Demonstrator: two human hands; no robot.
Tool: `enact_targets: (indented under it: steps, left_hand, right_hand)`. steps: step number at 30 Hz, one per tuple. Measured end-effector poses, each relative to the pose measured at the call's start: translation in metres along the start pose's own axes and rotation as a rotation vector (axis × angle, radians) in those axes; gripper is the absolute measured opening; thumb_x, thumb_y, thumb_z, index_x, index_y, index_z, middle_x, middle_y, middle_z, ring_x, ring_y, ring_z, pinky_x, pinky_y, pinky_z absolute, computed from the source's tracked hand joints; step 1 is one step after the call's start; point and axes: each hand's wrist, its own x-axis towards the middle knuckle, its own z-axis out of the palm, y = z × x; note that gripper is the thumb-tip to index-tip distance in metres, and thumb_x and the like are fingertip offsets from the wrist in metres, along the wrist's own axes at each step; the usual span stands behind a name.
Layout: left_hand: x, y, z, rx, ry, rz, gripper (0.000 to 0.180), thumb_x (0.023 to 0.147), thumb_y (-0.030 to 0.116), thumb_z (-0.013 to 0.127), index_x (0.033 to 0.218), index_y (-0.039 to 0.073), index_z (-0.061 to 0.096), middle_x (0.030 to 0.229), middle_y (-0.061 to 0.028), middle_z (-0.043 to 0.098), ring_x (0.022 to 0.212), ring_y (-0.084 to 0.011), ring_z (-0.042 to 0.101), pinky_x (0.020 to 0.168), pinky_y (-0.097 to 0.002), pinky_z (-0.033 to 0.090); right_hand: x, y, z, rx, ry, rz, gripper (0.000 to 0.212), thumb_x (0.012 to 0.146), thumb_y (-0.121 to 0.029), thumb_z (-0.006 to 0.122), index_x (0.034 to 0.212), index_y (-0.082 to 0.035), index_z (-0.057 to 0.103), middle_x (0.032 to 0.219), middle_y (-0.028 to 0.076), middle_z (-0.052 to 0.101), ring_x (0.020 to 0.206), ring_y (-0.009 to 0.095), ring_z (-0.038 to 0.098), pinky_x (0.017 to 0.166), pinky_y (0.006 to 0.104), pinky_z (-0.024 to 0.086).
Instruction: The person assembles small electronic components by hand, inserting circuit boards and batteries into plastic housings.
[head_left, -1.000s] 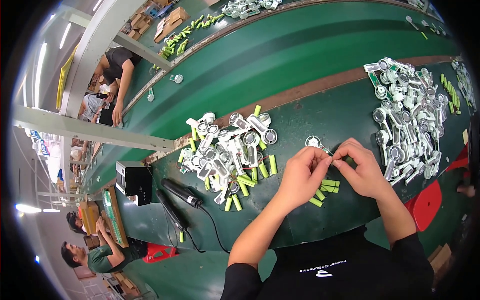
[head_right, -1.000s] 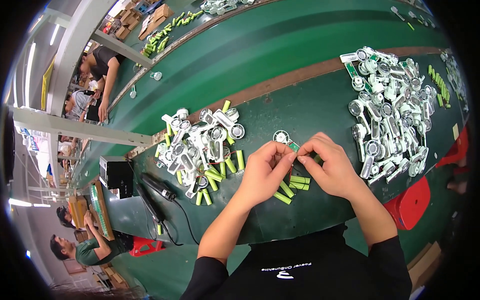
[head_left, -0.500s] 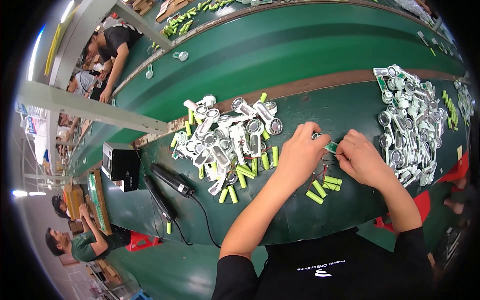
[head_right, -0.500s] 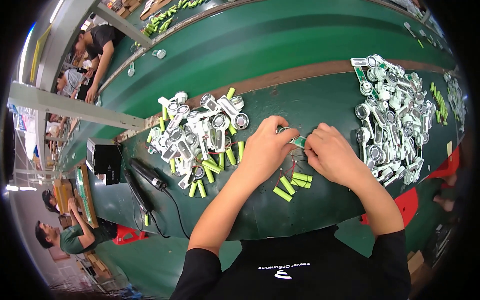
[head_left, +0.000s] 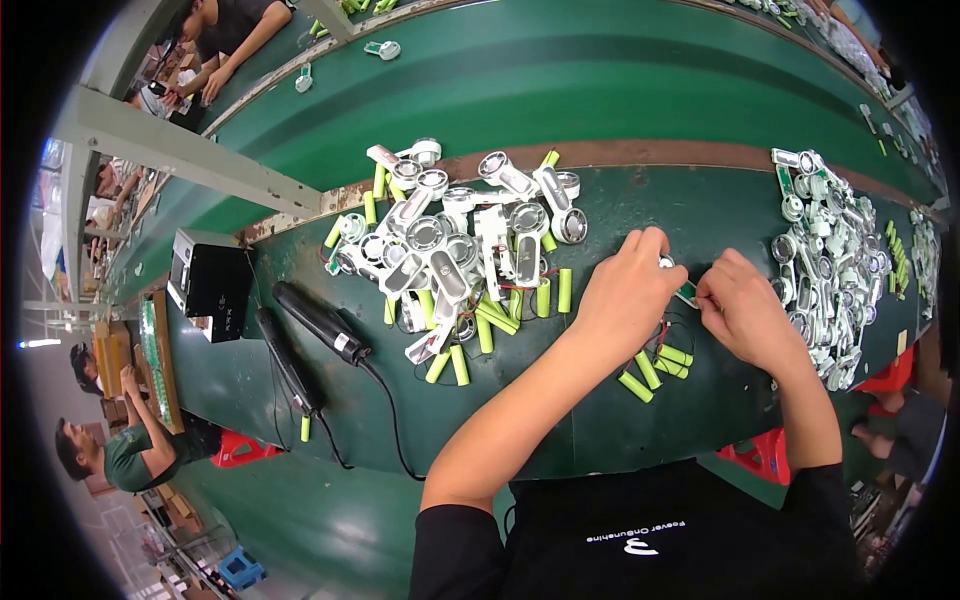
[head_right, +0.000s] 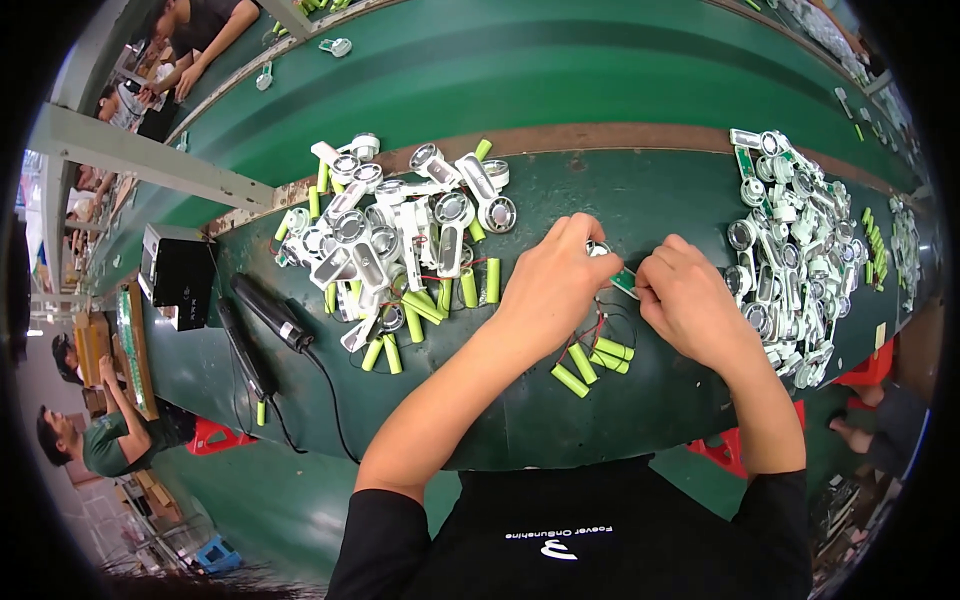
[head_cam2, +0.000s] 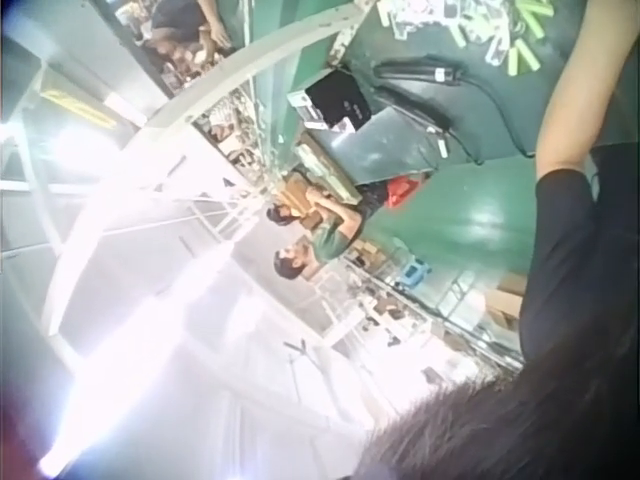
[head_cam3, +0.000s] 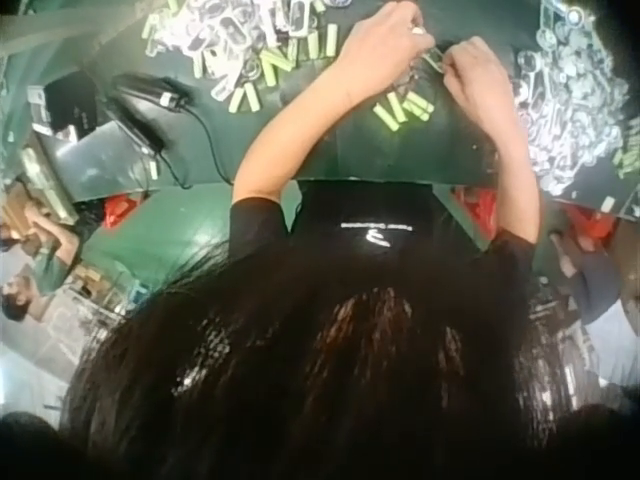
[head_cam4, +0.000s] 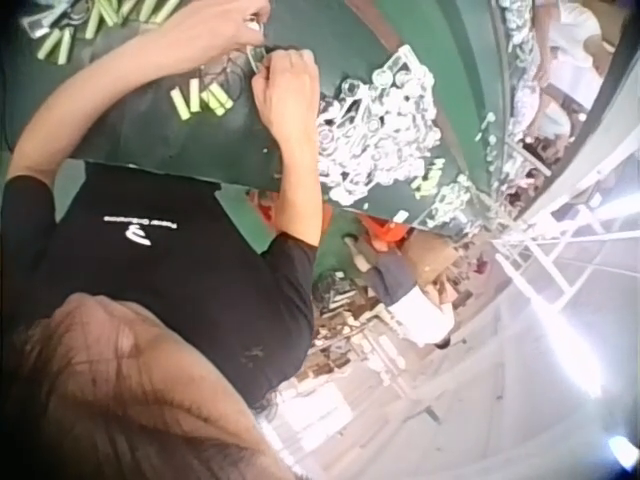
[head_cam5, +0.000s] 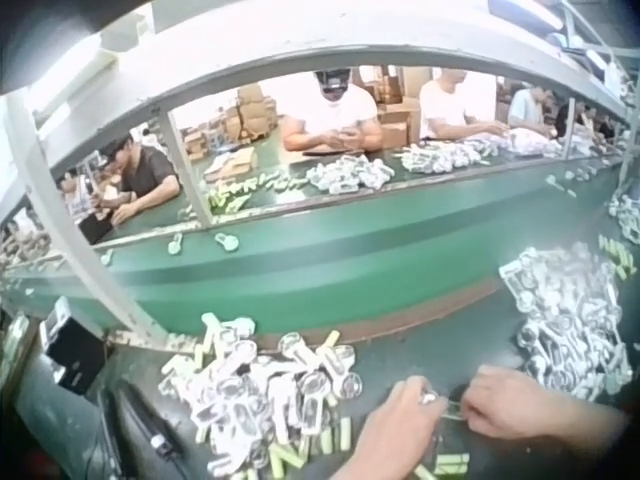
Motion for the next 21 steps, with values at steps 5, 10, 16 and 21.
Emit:
enact_targets:
  steps: [5,10,16,21]
  left_hand:
    - [0.001,-0.001,0.001,-0.016,0.014,0.014,0.011,0.087,0.006,0.082,0.098,0.007,0.079,0.123,-0.0154,0.064,0.116,-0.0333,0.068,0.081,-0.0455,0.062]
    - [0.001,0.0,0.0,-0.016,0.002,0.004,0.012,0.087,0.006,0.083,0.097,0.005,0.079,0.123,-0.0158,0.064,0.117,-0.0337,0.068,0.082,-0.0456,0.062]
    - [0.0,0.0,0.002,-0.03,0.012,0.004,0.011,0.088,0.006,0.082,0.098,0.005,0.079,0.123,-0.0156,0.064,0.116,-0.0338,0.068,0.083,-0.0464,0.062]
    - [-0.001,-0.002,0.001,-0.029,0.001,-0.005,0.009,0.089,0.006,0.081,0.097,0.005,0.079,0.122,-0.0154,0.063,0.116,-0.0337,0.068,0.083,-0.0469,0.062]
  right_hand:
    - [0.004,-0.005,-0.006,-0.079,-0.043,-0.029,0.013,0.082,0.001,0.075,0.09,-0.001,0.065,0.09,0.015,0.066,0.096,0.037,0.062,0.087,0.0482,0.054]
    - [0.009,-0.009,-0.008,-0.154,-0.111,-0.067,0.014,0.082,0.001,0.074,0.091,0.0,0.063,0.094,0.017,0.064,0.099,0.04,0.061,0.09,0.0491,0.053]
    - [0.015,-0.008,-0.011,-0.236,-0.211,-0.097,0.015,0.081,0.001,0.075,0.092,0.001,0.065,0.097,0.018,0.066,0.103,0.039,0.061,0.093,0.0483,0.054]
    - [0.025,-0.009,-0.017,-0.261,-0.296,-0.118,0.016,0.081,-0.002,0.076,0.094,0.001,0.066,0.1,0.018,0.068,0.106,0.038,0.062,0.095,0.0479,0.054]
